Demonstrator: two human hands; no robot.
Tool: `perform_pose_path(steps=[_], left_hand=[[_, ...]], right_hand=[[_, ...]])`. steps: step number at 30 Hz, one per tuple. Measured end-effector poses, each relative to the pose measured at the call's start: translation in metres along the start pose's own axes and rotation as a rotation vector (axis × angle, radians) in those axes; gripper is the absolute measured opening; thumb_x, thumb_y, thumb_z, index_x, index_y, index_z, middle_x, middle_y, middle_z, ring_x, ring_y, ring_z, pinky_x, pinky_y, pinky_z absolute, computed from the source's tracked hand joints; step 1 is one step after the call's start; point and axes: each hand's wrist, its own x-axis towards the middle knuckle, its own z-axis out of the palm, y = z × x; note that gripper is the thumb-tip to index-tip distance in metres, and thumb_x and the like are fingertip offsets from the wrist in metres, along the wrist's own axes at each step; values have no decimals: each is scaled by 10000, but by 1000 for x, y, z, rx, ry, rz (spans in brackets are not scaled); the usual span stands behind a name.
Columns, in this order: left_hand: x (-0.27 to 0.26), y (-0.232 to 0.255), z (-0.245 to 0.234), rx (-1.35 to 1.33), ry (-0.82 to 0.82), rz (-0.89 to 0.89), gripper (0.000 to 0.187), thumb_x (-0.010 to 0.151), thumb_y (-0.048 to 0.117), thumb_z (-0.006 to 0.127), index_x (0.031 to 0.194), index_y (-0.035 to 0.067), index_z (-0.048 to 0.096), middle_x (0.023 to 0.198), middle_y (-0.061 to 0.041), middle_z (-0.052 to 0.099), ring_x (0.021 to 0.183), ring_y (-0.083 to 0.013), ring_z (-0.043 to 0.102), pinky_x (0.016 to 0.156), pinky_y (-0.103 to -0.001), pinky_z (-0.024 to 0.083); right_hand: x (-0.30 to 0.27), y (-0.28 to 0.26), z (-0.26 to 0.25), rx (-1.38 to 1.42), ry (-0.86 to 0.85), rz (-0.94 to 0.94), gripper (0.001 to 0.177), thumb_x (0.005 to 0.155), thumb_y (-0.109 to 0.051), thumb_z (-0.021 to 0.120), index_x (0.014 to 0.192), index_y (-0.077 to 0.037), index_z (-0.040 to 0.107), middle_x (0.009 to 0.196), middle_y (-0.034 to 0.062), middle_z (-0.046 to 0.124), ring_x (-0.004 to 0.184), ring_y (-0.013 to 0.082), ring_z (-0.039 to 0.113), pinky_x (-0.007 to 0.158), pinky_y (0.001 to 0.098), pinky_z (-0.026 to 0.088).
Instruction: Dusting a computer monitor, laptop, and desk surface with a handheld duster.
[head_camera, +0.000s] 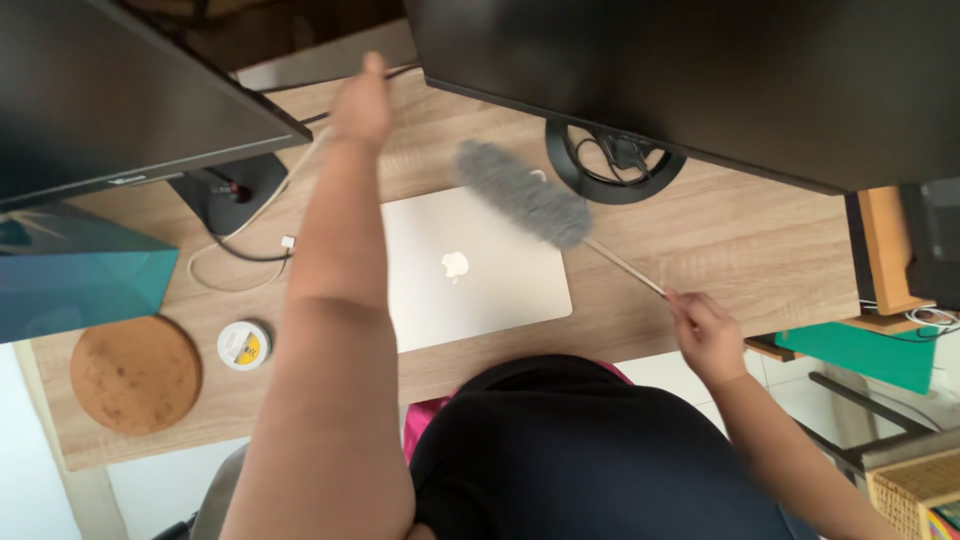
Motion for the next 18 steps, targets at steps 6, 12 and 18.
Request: perform_pose_path(steps=[6,12,18], left_hand=[[-22,-8,-24,15,80,10,237,1018,215,631,1144,31,550,996,-237,714,944,-454,663,815,-560,497],[-29,23,-49,133,119,213,325,890,213,726,1137,36,609,1058,-195,693,930,-415,652,799,-535,496],[-37,21,-55,146,284,276,185,1018,200,653,1145,67,635,1076,-147,673,924,-391,637,826,-524,479]], right_hand=[[-12,18,6,-128,-53,236,146,1005,-100,688,1124,-123,769,950,103,719,705,287,653,647,364,526],[44,-4,67,-124,96,161,250,969,-93,664,1202,-135,744,1071,137,722,850,360,698,720,438,563],[109,-63,161,-58,-87,83,340,942,-74,589,1254,-138,710,1082,157,724,811,357,702,688,474,563]])
